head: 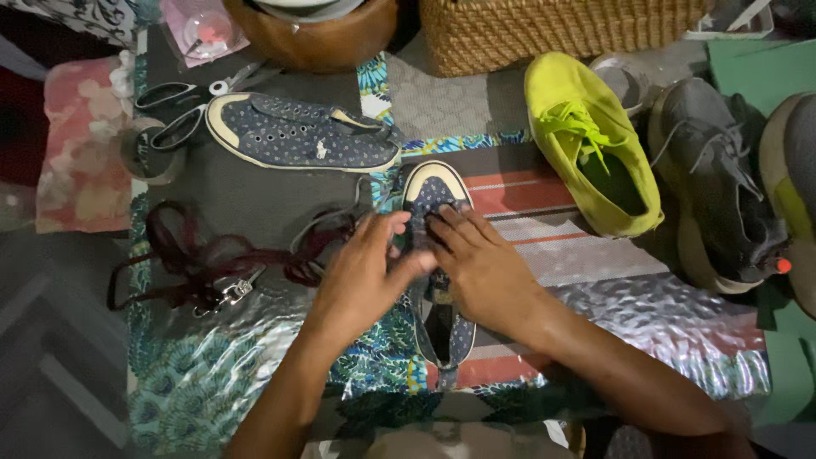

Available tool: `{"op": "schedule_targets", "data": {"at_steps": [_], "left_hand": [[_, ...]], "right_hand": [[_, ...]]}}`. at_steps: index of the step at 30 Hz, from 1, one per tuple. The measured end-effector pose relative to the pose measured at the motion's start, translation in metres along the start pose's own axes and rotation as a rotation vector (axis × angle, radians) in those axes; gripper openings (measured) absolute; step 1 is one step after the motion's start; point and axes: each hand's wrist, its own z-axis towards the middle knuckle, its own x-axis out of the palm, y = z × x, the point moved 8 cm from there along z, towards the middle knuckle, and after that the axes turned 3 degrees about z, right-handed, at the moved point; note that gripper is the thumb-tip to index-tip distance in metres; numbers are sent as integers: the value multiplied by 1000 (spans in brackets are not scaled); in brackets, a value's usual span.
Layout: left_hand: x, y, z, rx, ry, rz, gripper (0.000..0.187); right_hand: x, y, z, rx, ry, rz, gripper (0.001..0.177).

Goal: The person ties the laces on a yellow shoe, then switches to a blue patterned shoe and threads a maroon lace through the eyelets, pulling and adjusting the lace to secure it.

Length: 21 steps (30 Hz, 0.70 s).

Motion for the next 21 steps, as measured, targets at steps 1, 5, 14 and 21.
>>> {"op": "schedule_targets", "data": {"at_steps": [1,5,14,21], "left_hand": [[-5,4,6,-5,-32,-1,43],[-7,28,22,-167,-1,-176,22],[-7,20,34,-35,-81,183,6],[1,16,33,24,-122,185,6]], "right_hand": [[3,-1,1,3,39,32,56],[5,-3,1,-37,8,152,57],[16,-58,21,157,-236,469,21],[17,-61,25,222,-313,406,24]]}}
